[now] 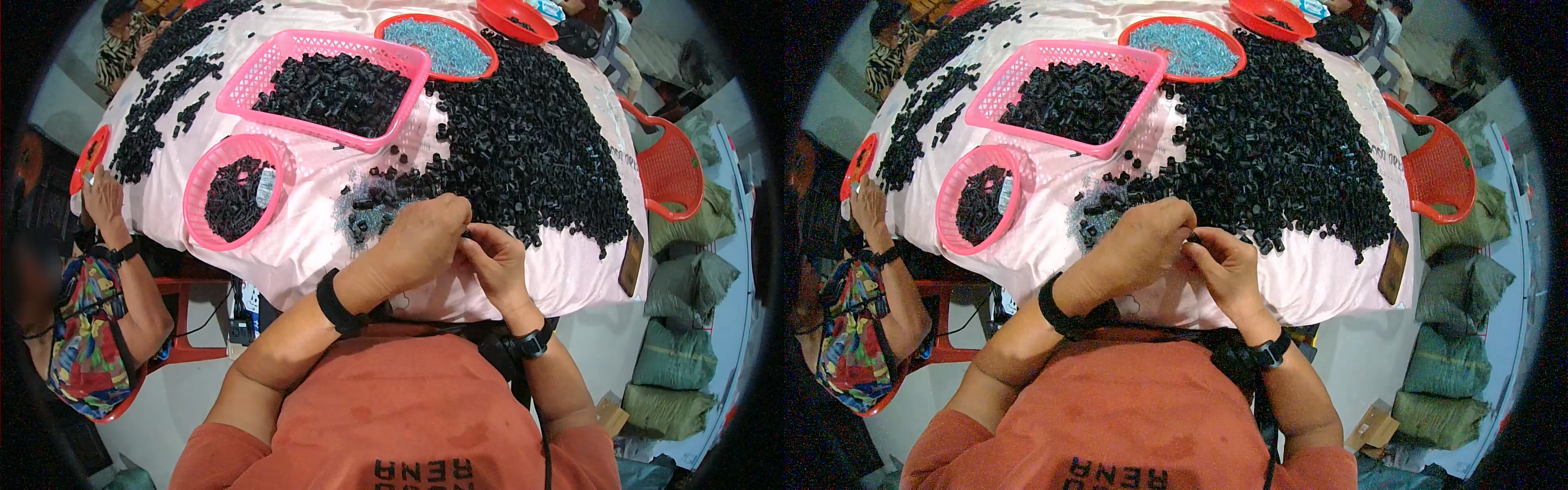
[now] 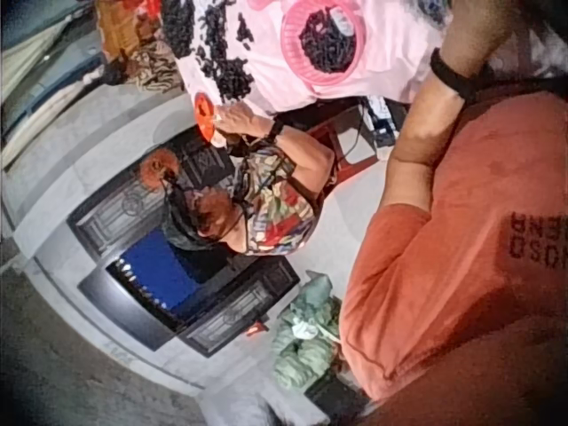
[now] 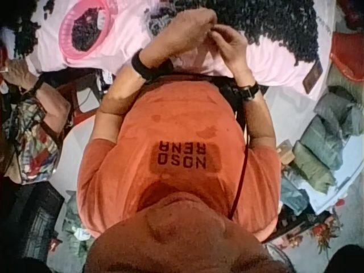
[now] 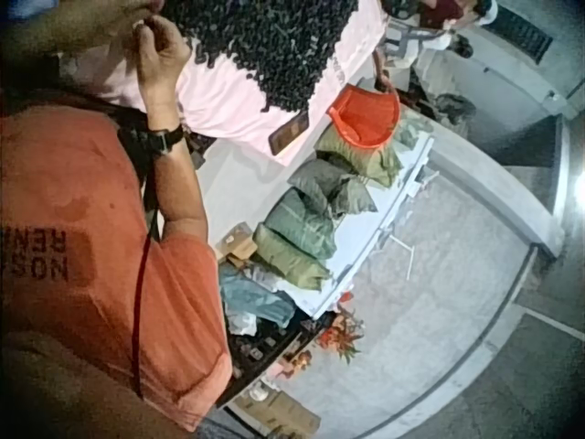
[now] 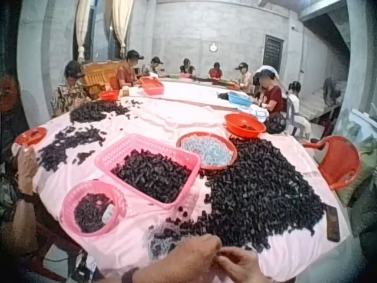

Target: Sorting small black rubber or plastic components into piles and containers.

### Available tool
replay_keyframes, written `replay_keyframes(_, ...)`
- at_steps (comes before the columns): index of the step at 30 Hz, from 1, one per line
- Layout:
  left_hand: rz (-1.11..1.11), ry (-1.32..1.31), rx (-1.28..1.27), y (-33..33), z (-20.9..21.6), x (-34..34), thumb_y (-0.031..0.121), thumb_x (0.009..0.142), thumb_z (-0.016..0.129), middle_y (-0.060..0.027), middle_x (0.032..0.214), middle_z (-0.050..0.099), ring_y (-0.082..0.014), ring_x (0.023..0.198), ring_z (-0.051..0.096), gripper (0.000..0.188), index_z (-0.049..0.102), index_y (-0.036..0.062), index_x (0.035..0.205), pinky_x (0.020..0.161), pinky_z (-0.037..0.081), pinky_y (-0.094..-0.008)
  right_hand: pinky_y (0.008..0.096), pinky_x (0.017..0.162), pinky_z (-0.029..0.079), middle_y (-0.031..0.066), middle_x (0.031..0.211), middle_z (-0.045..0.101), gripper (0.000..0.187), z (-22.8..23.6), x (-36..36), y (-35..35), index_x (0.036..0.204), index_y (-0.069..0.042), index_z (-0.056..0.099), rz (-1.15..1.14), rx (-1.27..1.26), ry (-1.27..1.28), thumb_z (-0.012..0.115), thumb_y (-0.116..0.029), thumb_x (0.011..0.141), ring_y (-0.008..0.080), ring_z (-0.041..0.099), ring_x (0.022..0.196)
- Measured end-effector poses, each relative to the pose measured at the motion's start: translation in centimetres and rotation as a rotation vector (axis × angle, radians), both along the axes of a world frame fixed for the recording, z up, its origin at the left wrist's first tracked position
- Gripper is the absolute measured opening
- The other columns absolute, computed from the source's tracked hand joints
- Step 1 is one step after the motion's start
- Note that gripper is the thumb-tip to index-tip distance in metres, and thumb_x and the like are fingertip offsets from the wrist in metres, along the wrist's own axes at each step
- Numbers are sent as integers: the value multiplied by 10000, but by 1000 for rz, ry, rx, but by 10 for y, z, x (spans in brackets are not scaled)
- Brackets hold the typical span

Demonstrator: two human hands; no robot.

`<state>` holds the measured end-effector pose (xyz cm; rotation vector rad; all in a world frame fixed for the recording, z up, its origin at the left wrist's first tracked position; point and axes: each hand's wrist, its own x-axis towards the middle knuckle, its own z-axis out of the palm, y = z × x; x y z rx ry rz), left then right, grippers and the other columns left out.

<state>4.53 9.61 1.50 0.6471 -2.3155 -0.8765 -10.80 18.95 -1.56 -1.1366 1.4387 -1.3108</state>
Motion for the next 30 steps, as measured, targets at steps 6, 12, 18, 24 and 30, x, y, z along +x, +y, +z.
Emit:
replay_keyframes(6,-24,-23,-46,0,-4,0,94,821,639,-164,856,582,-377,807,606,138,566,9,903,684,502,-451,227,680,536,49,885,706,167,6,-1,-2,1062,36,659,-52,84,-100,657,-54,922,79,647,762)
replay_keyframes(12,36,74,-113,9,-15,-12,97,749,693,-154,848,572,-364,782,602,231,561,20,922,664,504,-442,246,675,540,55,881,699,136,-4,-3,2,1028,49,654,-78,33,-121,650,-23,913,99,655,743)
replay_keyframes(18,38,10,-36,7,-4,-11,120,784,678,-177,853,574,-395,788,600,222,543,19,928,669,493,-459,240,616,528,47,816,683,111,2,-2,2,1013,45,654,-114,53,-83,630,-16,923,98,648,682)
replay_keyframes(24,14,84,5,5,-7,-14,125,874,608,-196,861,584,-415,796,603,147,533,9,924,684,489,-473,232,626,526,38,831,688,109,2,-2,2,1014,38,657,-103,59,-75,626,-15,924,86,641,687)
replay_keyframes(30,57,-36,66,10,-2,-12,143,900,576,-206,827,581,-426,795,601,148,528,3,911,689,491,-484,216,642,516,13,818,685,100,-4,-1,3,1002,33,662,-102,41,3,621,4,916,58,624,706)
